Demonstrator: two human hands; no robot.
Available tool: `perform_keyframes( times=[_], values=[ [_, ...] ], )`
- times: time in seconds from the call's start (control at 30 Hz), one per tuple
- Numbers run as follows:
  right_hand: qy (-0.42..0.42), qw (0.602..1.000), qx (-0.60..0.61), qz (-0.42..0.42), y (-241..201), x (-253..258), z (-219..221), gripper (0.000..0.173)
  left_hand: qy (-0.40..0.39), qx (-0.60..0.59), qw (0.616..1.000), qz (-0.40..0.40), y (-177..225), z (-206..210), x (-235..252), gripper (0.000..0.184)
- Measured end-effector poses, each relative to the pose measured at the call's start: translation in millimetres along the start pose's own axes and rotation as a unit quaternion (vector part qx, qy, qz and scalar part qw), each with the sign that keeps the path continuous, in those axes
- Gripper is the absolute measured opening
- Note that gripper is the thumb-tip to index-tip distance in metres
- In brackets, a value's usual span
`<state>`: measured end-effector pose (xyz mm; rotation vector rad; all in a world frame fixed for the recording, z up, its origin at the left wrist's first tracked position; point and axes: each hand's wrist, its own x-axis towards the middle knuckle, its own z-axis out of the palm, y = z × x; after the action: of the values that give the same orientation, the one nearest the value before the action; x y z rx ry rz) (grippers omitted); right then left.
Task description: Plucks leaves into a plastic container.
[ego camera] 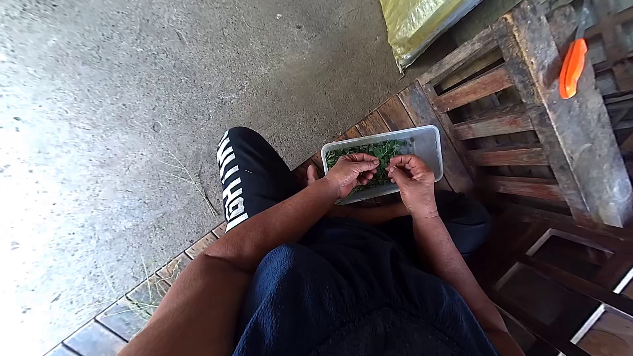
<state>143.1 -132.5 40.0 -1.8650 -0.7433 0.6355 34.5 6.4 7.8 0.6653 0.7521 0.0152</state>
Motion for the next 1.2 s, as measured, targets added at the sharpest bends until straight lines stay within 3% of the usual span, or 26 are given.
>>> perform_keyframes(
  times=[0.1,0.2,0.33,0.53,0.73,0.83,0.93,1.2],
  values=[
    [0.040,0.998,-0.027,-0.029,1,3,0,0.017,0.003,0.004,1.000,0.000,-1,-1,0,0.007],
    [0.025,0.998,-0.037,-0.052,4,3,1,0.012,0.003,0.014,1.000,0.002,-1,0,1,0.006],
    [0.010,0.999,-0.043,-0.013,5,1,7,0.014,-0.008,0.031,0.999,0.010,-3,1,1,0.006],
    [0.016,0.993,-0.096,-0.063,16,4,13,0.009,-0.019,0.064,0.997,0.029,-8,-1,3,0.007],
    [0.023,0.999,-0.027,0.031,4,2,8,0.008,-0.006,0.033,0.999,0.036,-8,0,3,0.009],
    [0.065,0.996,-0.060,-0.028,6,6,4,0.013,-0.010,0.073,0.995,0.072,-8,-3,4,0.006],
    [0.056,0.990,-0.107,-0.072,9,8,0,0.020,-0.024,0.129,0.983,0.127,-10,-3,3,0.005],
    [-0.002,0.991,-0.122,-0.049,9,4,1,0.008,-0.045,0.202,0.958,0.200,-16,-2,3,0.006]
  ],
)
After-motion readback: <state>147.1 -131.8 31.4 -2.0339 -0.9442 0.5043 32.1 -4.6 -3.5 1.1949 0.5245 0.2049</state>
